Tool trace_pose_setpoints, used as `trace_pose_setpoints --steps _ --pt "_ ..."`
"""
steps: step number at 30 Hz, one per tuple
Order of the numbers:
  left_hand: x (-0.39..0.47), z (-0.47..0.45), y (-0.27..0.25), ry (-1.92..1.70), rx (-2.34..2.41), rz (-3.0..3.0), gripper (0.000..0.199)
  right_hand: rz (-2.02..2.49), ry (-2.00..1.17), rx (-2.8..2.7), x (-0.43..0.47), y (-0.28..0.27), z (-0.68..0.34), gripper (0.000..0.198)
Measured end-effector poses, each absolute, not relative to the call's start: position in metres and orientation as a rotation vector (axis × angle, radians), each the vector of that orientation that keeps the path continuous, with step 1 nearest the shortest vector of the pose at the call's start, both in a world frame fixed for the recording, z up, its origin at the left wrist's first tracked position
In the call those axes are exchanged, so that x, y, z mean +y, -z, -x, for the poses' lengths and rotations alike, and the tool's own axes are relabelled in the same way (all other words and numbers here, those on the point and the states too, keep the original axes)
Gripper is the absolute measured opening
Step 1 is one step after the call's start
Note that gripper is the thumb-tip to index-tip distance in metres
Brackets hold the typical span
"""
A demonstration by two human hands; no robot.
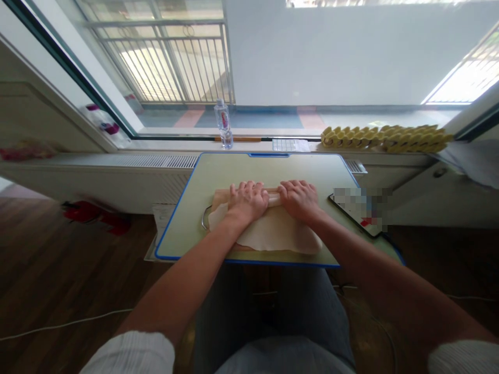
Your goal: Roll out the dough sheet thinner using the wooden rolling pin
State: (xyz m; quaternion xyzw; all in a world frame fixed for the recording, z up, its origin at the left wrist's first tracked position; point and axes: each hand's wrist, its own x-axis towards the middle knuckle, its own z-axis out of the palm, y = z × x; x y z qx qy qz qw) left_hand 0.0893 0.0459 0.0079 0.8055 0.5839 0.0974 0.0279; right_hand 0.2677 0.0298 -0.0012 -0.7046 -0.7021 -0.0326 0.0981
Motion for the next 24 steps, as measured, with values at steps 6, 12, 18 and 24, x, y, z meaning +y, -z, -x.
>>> trace_pose_setpoints --steps 6,12,18,24 --pt "0.084 -0.091 -0.009 -0.276 1.766 -2.481 0.046 2.095 -0.043 -2.074 0.069 -0.002 -0.269 0.052" --pt "0.11 -0.093 -0.007 -0.22 1.751 -2.455 0.047 2.108 -0.16 -2.057 0.096 -0.002 -0.271 0.059" --pt "0.102 -0.092 -0.006 -0.237 1.749 -2.463 0.047 2.107 -0.151 -2.052 0.087 -0.002 -0.27 0.059" --pt "0.069 -0.093 -0.008 -0.289 1.778 -2.46 0.054 2.11 0.009 -2.055 0.055 0.0 -0.266 0.059"
